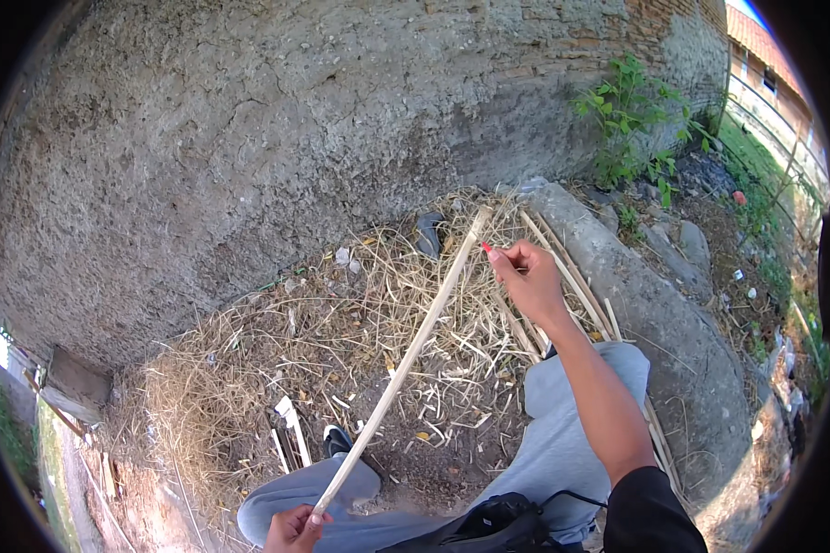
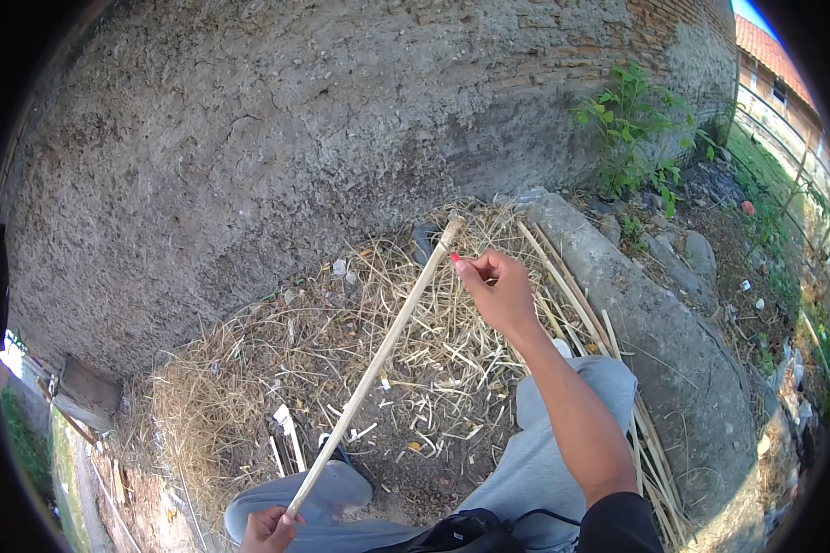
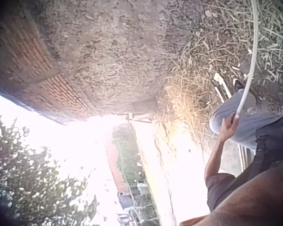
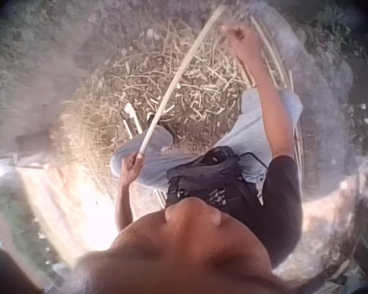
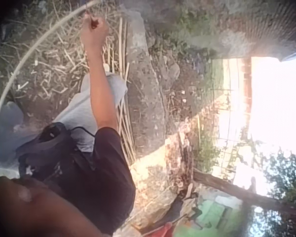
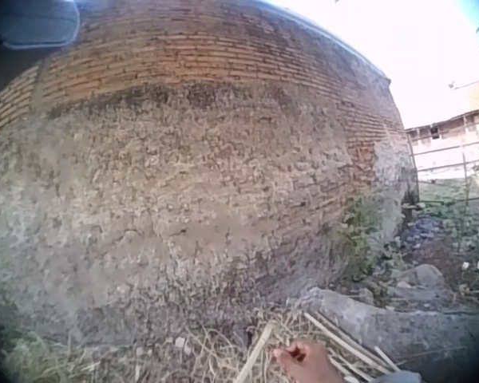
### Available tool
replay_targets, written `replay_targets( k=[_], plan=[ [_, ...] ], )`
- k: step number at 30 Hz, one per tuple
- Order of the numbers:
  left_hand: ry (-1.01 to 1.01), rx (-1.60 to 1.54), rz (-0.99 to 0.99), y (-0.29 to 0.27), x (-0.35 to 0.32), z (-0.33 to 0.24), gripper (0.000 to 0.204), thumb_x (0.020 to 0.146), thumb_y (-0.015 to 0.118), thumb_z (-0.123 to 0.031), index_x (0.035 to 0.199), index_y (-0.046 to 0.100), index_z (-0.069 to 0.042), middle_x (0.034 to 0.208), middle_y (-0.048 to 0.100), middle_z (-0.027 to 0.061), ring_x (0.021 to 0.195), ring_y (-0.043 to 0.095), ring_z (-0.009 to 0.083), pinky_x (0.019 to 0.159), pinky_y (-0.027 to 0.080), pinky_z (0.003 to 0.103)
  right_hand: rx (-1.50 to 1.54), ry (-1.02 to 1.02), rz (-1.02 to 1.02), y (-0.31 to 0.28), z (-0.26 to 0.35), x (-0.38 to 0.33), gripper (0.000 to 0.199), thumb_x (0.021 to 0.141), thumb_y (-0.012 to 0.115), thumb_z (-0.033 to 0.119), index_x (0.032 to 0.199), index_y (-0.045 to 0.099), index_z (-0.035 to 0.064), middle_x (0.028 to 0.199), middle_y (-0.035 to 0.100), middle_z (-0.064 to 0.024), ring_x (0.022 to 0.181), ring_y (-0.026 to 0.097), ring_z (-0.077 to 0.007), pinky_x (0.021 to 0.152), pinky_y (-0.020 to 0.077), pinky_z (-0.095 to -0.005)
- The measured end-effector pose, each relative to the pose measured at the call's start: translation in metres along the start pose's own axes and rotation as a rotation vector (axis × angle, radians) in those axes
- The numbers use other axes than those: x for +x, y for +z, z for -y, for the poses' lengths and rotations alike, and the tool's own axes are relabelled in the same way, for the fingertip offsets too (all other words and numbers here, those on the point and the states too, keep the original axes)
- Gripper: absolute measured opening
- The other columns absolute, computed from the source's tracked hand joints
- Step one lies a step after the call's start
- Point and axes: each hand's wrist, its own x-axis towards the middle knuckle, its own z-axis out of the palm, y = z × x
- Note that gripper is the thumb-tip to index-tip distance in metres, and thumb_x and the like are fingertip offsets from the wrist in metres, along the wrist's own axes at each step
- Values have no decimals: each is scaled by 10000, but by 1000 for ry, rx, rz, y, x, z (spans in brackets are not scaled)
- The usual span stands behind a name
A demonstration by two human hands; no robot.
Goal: The person shaves a long bamboo strip with a utility knife while holding the strip by hand.
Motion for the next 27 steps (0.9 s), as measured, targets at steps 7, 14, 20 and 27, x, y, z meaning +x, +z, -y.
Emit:
replay_targets(
  k=[7,14,20,27],
  plan=[
    [-30,47,73,15,52,-4,270,1009,566,-259,954,634,-4,591,471,-59,523,384,1,456,290,216,96,52,113,16,14,-16,195,938,671,193,883,651,8,702,630,-15,625,541,-52,566,427,-248],
    [-120,-211,225,25,89,-25,320,1007,569,-330,981,661,-25,542,425,-72,471,348,5,436,257,227,60,184,-91,14,26,-10,741,731,855,423,1220,565,-52,986,660,-102,971,616,-194,858,481,-376],
    [-264,-307,356,22,96,-39,364,1032,506,-315,960,648,13,516,350,-58,440,266,41,430,234,236,285,319,-81,16,17,-6,634,788,831,211,1263,500,-47,956,652,-86,700,534,-103,616,401,-283],
    [-307,-377,421,19,101,-53,387,1041,488,-328,966,663,9,512,365,-50,427,295,34,413,245,233,493,386,-104,5,28,-7,557,827,771,91,1275,492,-87,828,638,-50,507,454,-25,406,307,-212]
  ],
)
